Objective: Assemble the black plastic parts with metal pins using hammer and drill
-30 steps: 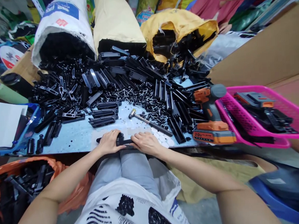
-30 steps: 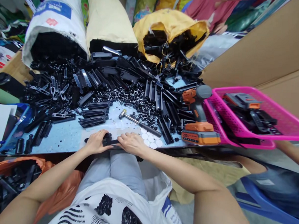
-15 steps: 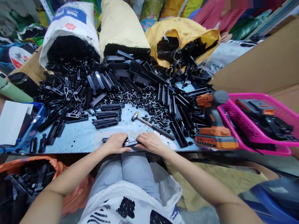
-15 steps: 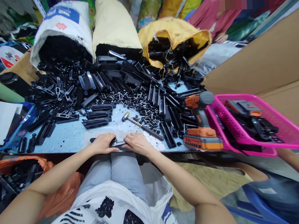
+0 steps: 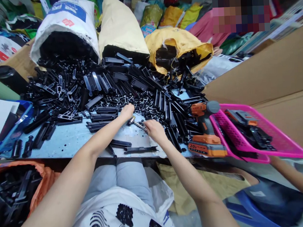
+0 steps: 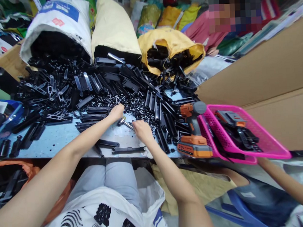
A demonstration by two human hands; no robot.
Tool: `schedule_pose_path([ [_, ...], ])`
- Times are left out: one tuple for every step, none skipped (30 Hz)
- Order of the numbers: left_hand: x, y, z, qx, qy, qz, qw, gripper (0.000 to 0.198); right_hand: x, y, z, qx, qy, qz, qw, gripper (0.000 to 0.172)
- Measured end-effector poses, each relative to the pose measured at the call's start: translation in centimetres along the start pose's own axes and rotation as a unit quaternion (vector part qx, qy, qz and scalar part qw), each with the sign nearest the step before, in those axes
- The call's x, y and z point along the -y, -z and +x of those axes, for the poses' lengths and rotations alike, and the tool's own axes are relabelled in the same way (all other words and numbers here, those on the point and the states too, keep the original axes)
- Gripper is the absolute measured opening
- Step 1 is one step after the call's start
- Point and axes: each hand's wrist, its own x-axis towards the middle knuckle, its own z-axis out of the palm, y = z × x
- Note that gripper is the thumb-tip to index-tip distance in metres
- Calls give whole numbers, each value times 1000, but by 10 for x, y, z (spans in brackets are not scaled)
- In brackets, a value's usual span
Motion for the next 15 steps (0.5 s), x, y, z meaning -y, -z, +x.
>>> schedule_pose_path([
  [0,4,-11,-18,4,-21,1000,25,-8,0,15,19,-12,-19,1000,28],
  [3,8,-26,-43,13,-62,997,22,-15,-1,28,47,-12,-33,998,29],
  [8,14,-45,-72,30,-129,989,20,-20,-2,39,79,-3,-41,996,30],
  [16,19,-66,-102,56,-220,969,18,-24,-3,47,106,11,-43,993,29],
  [25,25,-91,-122,92,-324,934,19,-27,-4,53,123,25,-39,991,27],
  [35,30,-116,-126,134,-429,884,21,-27,-4,55,124,33,-29,991,26],
  [45,34,-142,-117,180,-521,826,24,-26,-3,54,111,32,-13,993,25],
  [54,36,-166,-100,221,-595,766,26,-24,-2,52,88,24,10,996,27],
  [62,38,-187,-84,254,-650,712,27,-20,0,49,63,16,38,997,29],
  [67,38,-204,-73,280,-687,666,28,-14,3,44,44,10,69,997,30],
  [70,37,-217,-66,299,-711,633,29,-7,6,39,32,10,100,994,31],
  [71,36,-225,-65,312,-723,613,29,0,10,35,26,17,129,991,32],
  [71,35,-230,-67,321,-727,603,29,8,13,30,25,29,156,987,31],
  [71,34,-231,-70,325,-725,603,29,16,17,25,24,43,178,983,31],
  [70,33,-230,-73,326,-718,610,29,24,20,21,22,54,195,979,31],
])
